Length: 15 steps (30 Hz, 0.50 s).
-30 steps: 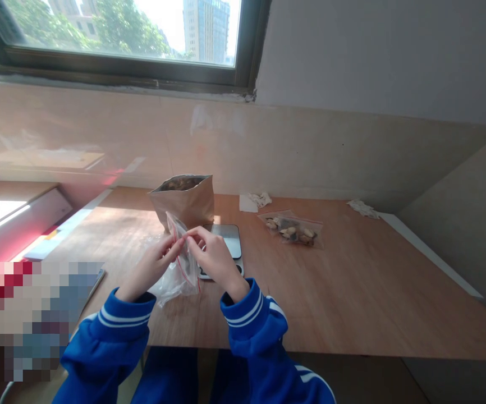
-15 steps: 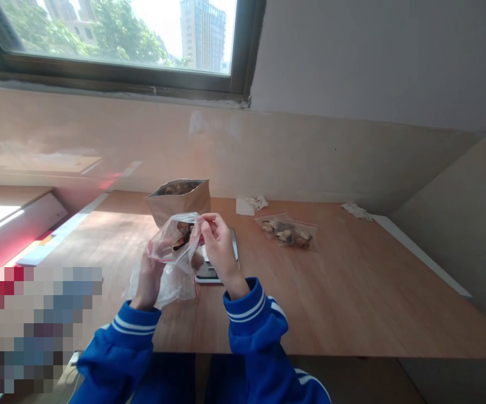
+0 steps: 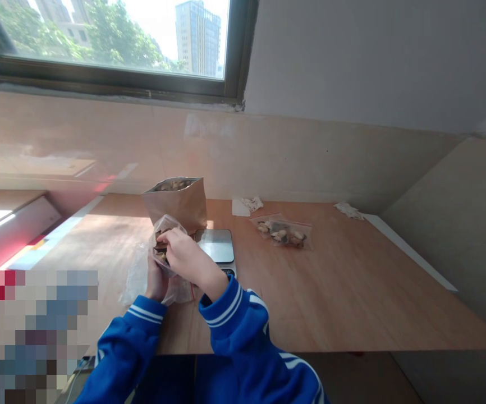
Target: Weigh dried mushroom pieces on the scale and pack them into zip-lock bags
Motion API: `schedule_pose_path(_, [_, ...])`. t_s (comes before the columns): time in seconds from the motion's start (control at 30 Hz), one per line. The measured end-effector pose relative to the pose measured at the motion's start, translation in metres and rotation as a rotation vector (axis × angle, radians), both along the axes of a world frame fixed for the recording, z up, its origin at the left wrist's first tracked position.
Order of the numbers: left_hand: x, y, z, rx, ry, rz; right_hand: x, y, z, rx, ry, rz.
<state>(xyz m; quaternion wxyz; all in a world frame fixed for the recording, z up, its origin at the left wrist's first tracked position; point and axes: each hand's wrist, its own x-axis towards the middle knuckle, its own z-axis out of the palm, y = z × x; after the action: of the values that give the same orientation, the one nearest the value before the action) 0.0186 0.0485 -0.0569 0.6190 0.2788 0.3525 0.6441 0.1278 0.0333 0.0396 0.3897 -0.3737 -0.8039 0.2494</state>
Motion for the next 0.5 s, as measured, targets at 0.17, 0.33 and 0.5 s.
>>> schedule_pose_path(0.17, [0.001, 0.001, -0.017, -0.057, -0.029, 0.036, -0.017, 0.032, -0.034, -0.044, -0.419, 0.098])
schedule_pose_path(0.33, [-0.006, 0.004, -0.022, -0.038, -0.067, -0.026, -0.017, 0.044, -0.054, -0.058, -0.37, 0.0])
schedule_pose_path(0.5, [-0.012, 0.006, -0.025, 0.013, -0.079, -0.052, -0.017, 0.043, -0.058, -0.101, -0.259, -0.019])
